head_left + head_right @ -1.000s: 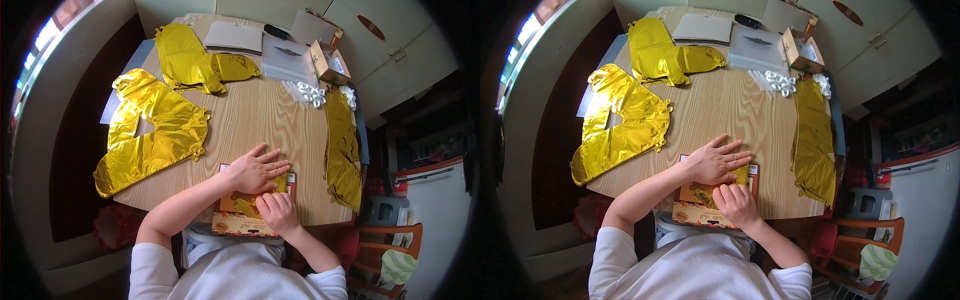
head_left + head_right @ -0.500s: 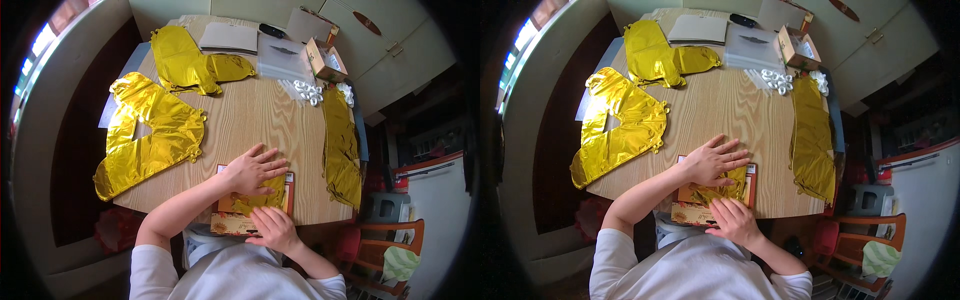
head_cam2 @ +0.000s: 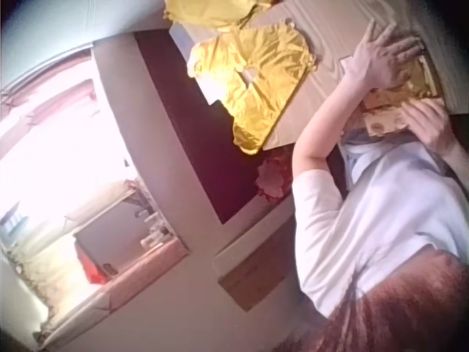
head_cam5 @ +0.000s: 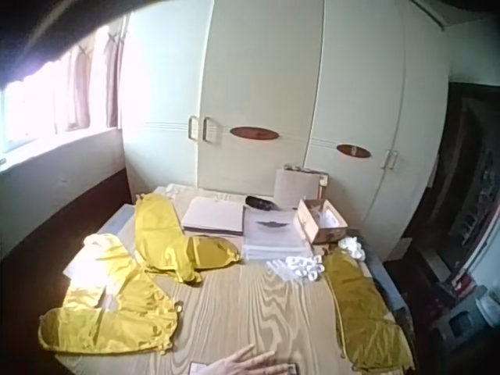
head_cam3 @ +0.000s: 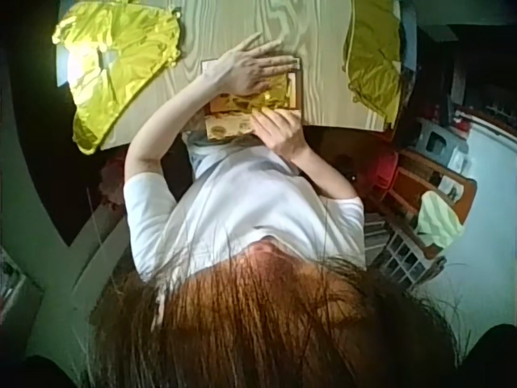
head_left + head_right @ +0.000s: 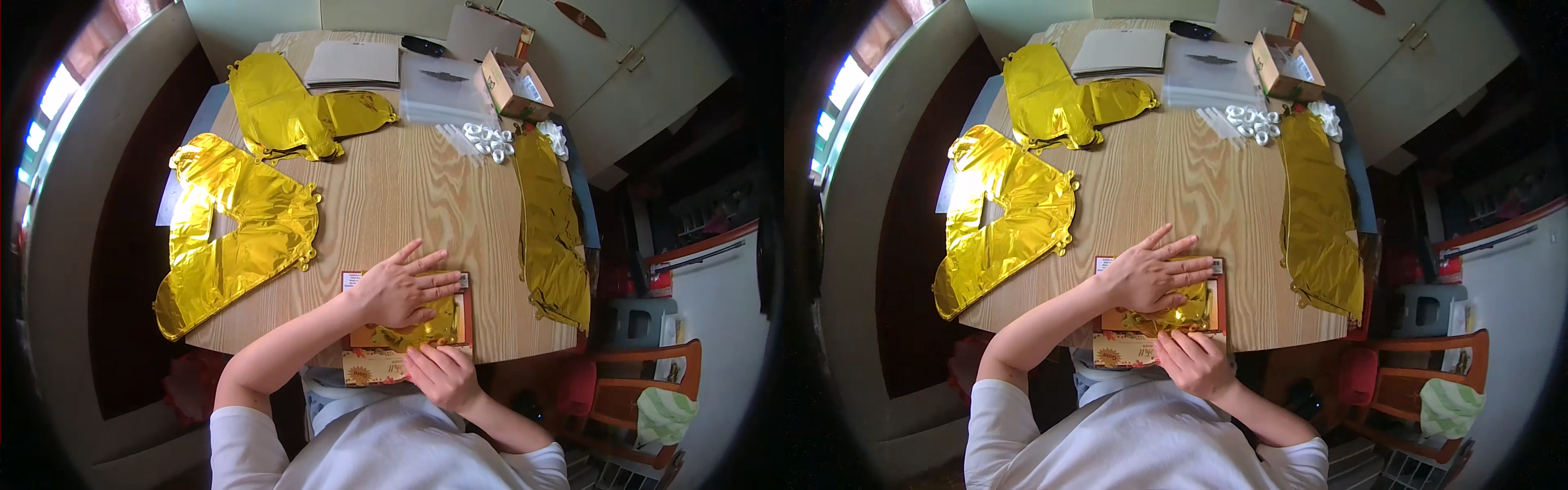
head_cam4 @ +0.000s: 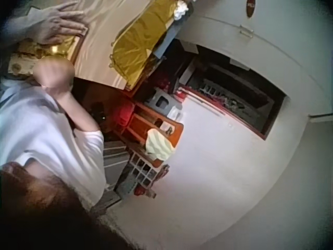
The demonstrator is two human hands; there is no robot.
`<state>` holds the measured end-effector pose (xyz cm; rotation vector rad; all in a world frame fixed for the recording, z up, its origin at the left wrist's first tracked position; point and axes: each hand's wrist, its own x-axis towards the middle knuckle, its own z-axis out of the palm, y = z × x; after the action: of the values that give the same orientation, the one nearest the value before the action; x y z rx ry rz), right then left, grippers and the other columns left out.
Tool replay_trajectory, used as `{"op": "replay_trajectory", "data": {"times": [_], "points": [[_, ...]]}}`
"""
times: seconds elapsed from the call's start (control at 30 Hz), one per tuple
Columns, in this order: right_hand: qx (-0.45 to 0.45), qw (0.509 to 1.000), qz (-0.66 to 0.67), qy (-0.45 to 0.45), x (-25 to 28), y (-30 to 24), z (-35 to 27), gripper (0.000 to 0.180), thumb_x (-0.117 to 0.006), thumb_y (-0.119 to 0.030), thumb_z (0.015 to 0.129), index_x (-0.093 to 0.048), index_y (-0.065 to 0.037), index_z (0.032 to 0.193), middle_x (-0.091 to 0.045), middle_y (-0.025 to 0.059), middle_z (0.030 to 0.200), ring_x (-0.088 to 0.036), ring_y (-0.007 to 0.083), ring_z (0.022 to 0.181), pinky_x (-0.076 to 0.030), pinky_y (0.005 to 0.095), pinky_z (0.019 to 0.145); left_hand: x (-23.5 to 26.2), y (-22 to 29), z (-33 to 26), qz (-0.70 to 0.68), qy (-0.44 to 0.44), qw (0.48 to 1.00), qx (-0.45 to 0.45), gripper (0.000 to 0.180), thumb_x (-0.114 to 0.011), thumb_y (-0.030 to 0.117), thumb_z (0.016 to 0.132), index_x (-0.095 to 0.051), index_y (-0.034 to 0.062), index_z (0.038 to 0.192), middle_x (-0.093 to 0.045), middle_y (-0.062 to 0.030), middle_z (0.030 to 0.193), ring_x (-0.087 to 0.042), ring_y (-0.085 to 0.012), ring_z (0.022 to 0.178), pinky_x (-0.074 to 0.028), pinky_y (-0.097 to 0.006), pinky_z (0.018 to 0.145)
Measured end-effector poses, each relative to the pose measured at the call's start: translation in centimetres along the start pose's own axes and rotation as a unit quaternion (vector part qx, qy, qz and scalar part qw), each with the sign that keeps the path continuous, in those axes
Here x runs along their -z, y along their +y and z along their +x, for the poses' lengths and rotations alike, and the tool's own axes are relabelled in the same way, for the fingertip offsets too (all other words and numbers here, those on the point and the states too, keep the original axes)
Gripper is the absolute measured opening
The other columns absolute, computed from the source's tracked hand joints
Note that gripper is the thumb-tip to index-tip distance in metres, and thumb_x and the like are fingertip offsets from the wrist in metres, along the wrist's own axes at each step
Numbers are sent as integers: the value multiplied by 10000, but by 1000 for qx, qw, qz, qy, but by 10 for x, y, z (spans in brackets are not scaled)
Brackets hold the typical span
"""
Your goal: Folding gold foil letter balloons and placing them into retail packaging cards and sleeves.
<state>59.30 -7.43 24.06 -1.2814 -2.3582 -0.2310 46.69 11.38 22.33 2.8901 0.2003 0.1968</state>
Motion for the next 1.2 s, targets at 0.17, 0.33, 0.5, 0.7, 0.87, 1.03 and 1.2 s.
{"op": "replay_trajectory", "data": {"times": [0.17,0.33,0.5,0.7,0.87,1.03,1.2], "points": [[-8,1000,-12,-15,-2,0,3,241,-689,-183,791,-724,-55,992,-633,10,910,-586,160,826,-463,315,768,0,9,-8,10,-18,999,-26,582,-390,453,986,-291,272,1530,-268,74,1589,-198,-260,1482,-72,-538,1201],[-15,1000,-7,-21,-4,0,2,255,-681,-211,798,-720,-58,997,-626,4,911,-581,157,832,-449,311,773,0,15,-14,13,-32,998,-42,570,-375,446,996,-278,279,1533,-275,70,1585,-200,-255,1481,-88,-532,1201],[-41,995,79,-55,10,7,9,336,-621,-358,908,-686,-57,1043,-608,28,956,-577,177,920,-448,358,840,8,19,-15,16,-55,998,-23,618,-350,457,996,-238,195,1545,-269,23,1590,-197,-238,1484,-93,-507,1209],[-118,992,46,-28,3,25,7,460,-608,-442,907,-642,-26,1101,-607,107,1124,-557,267,1144,-392,435,1049,4,16,-19,-17,-10,1000,-20,748,-419,468,963,-203,19,1522,-252,-132,1584,-209,-258,1480,-112,-478,1209],[-131,990,32,-52,-6,27,3,385,-670,-270,848,-630,8,1111,-621,146,1179,-569,275,1176,-380,450,1084,4,15,-20,-21,2,999,-31,796,-443,466,941,-191,-36,1506,-235,-200,1575,-214,-294,1476,-128,-457,1208],[-132,989,33,-55,-4,26,3,342,-661,-216,823,-653,11,1080,-633,162,1198,-585,281,1173,-395,450,1081,8,14,-19,-40,22,999,-23,821,-419,513,926,-239,-61,1485,-255,-231,1557,-234,-338,1463,-145,-462,1203],[-134,989,25,-62,-4,24,4,369,-663,-239,815,-668,15,1082,-644,172,1181,-595,290,1160,-407,447,1074,5,18,-26,13,39,997,66,918,-360,657,915,-350,-112,1416,-342,-275,1497,-274,-362,1441,-175,-455,1190]]}}
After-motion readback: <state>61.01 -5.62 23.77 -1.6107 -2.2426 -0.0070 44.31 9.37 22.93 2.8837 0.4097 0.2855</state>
